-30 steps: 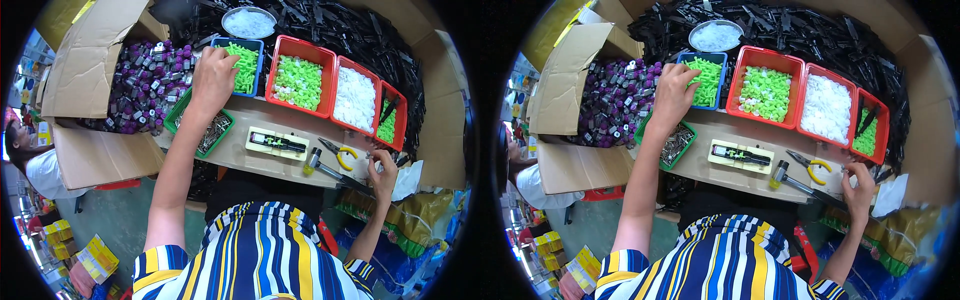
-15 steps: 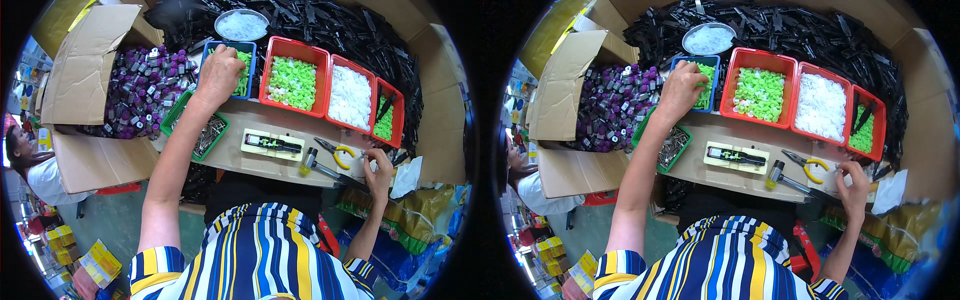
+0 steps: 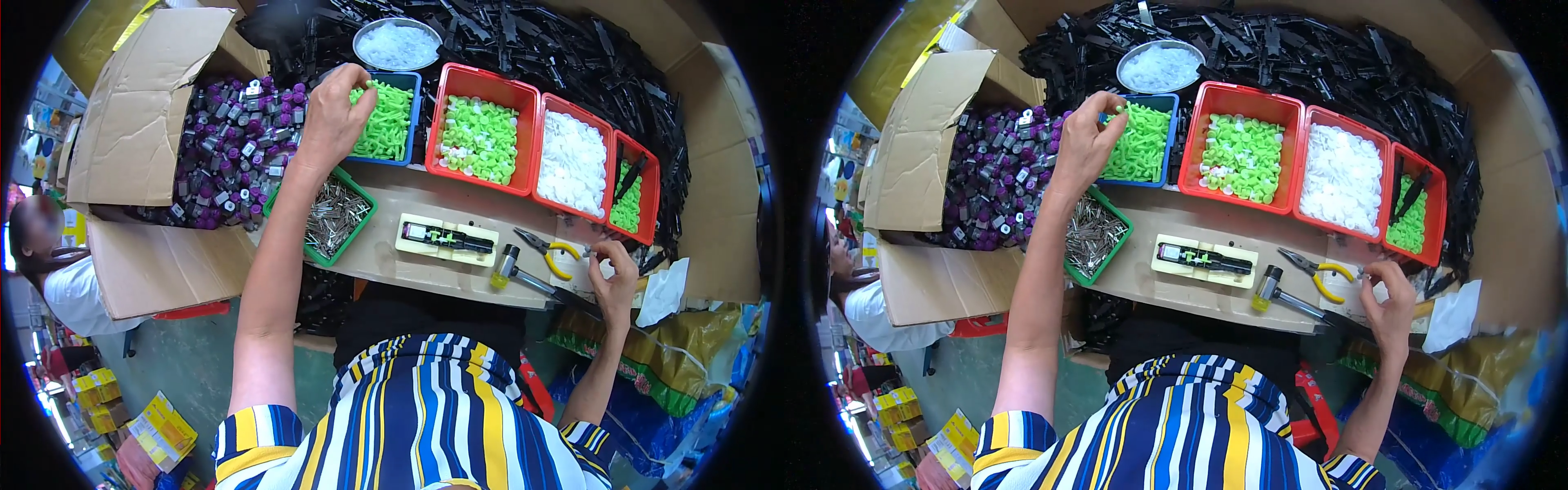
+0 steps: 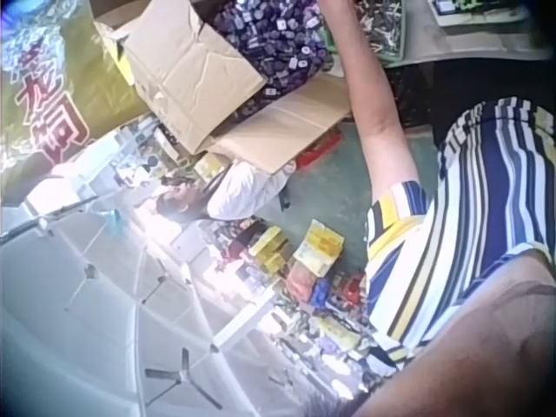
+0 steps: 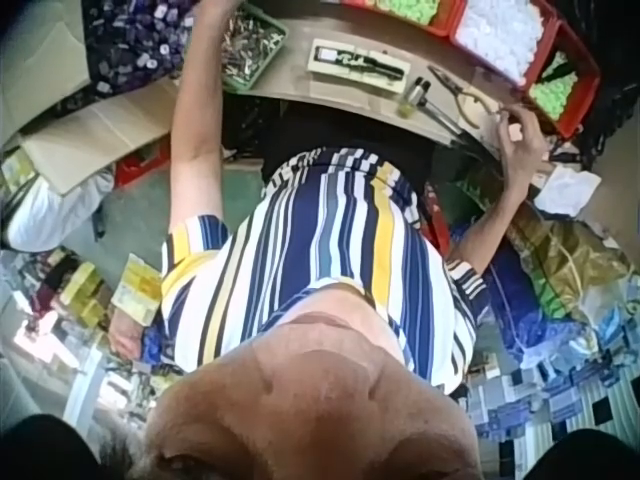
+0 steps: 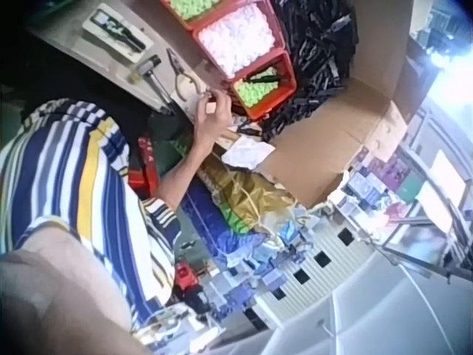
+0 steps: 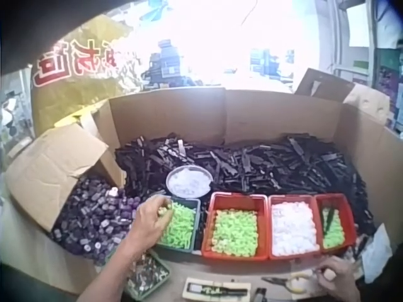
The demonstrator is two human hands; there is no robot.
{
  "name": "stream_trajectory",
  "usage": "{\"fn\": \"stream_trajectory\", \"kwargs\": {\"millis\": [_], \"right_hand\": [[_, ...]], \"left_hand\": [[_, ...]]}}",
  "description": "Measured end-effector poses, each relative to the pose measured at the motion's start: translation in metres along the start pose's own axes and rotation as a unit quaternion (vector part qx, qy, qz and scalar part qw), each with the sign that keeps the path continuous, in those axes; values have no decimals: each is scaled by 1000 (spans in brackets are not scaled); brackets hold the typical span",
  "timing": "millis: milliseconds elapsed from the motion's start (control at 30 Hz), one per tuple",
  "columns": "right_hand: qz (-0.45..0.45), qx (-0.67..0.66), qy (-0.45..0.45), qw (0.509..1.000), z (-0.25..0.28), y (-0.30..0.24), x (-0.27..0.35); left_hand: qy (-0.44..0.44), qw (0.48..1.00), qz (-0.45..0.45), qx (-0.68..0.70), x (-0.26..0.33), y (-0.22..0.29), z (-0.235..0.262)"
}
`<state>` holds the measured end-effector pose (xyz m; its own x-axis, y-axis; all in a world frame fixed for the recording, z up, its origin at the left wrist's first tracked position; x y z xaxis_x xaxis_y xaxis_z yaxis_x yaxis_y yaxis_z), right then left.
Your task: Assembling small plastic components into a larger assembly base at a factory workbench.
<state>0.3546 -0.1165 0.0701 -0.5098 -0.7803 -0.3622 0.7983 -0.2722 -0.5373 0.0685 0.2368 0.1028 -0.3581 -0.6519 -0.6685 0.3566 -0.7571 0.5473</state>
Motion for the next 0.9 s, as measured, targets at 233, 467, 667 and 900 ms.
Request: {"fn": "stream_trajectory", "kwargs": {"millis": [233, 467, 667, 900], "right_hand": [[-7, -19, 17, 1000, 1, 8, 5], [-31, -28, 34, 999, 0, 20, 8], [-42, -27, 28, 998, 2, 21, 7], [-47, -21, 16, 999, -1, 20, 5]], "left_hand": [[-29, 986, 144, 73, -13, -16, -5], [-16, 989, 145, -1, -45, -34, -4], [-42, 984, -87, -149, -84, -27, -27], [-172, 946, -66, -265, -98, -37, -67]]}}
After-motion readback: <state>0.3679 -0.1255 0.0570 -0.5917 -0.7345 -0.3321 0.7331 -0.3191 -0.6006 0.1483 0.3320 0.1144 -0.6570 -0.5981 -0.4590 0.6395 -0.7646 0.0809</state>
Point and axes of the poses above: each hand's wrist, its own x-axis away from the middle knuckle, its own z-axis out of the back of the hand, y = z × x, the point moved 7 cm from there along -x, towards the middle knuckle, and after that the axes turned 10 degrees about y, right-handed, at the moved point
